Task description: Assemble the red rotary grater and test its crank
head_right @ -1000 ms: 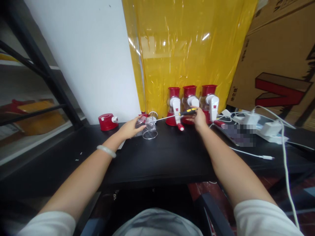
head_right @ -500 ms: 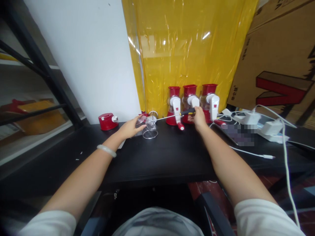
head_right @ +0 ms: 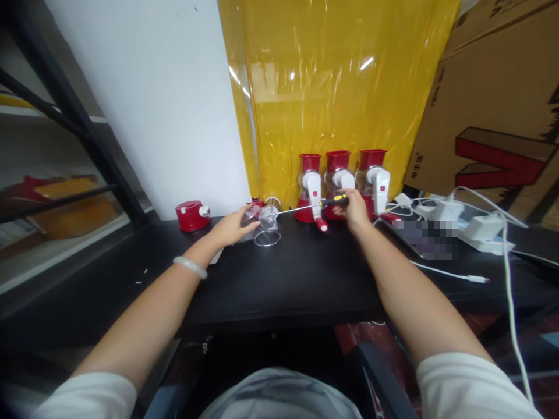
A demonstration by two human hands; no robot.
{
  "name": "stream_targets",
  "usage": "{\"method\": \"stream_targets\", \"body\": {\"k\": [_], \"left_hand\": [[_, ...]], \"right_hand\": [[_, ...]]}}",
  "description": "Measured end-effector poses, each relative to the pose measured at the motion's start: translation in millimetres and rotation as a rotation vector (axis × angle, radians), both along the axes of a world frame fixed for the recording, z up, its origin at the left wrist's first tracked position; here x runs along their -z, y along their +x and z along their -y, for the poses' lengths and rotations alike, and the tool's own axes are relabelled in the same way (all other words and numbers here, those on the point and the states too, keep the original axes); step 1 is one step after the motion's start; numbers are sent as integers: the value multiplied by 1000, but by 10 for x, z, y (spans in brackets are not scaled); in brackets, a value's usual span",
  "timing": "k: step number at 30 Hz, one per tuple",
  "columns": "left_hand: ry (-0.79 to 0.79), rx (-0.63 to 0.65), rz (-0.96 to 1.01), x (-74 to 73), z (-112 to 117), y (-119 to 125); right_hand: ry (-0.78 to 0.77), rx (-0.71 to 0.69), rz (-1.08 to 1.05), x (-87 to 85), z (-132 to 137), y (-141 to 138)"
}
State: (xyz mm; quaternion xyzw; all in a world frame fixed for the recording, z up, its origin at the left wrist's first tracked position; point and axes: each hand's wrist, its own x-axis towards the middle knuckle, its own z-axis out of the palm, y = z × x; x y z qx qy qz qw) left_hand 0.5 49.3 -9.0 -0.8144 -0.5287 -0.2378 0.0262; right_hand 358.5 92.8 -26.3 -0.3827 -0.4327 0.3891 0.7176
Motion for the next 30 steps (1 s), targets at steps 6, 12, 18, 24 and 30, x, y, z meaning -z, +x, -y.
{"method": "stream_targets", "body": {"k": [6, 12, 18, 24, 30], "left_hand": [[-2, 4, -3, 5, -11, -4], [-13, -8, -1, 3, -8, 1], [-15, 2, 7, 2, -1, -2], [-17, 2, 10, -7, 3, -2], [-23, -4, 4, -18, 14, 11]], "right_hand": [[-71, 22, -2, -9, -7, -16], [-71, -90, -101, -34, 37, -7], [-45, -64, -74, -31, 36, -9], [-67, 90, 62, -10, -7, -35], [-110, -18, -64, -26, 1, -33]]}}
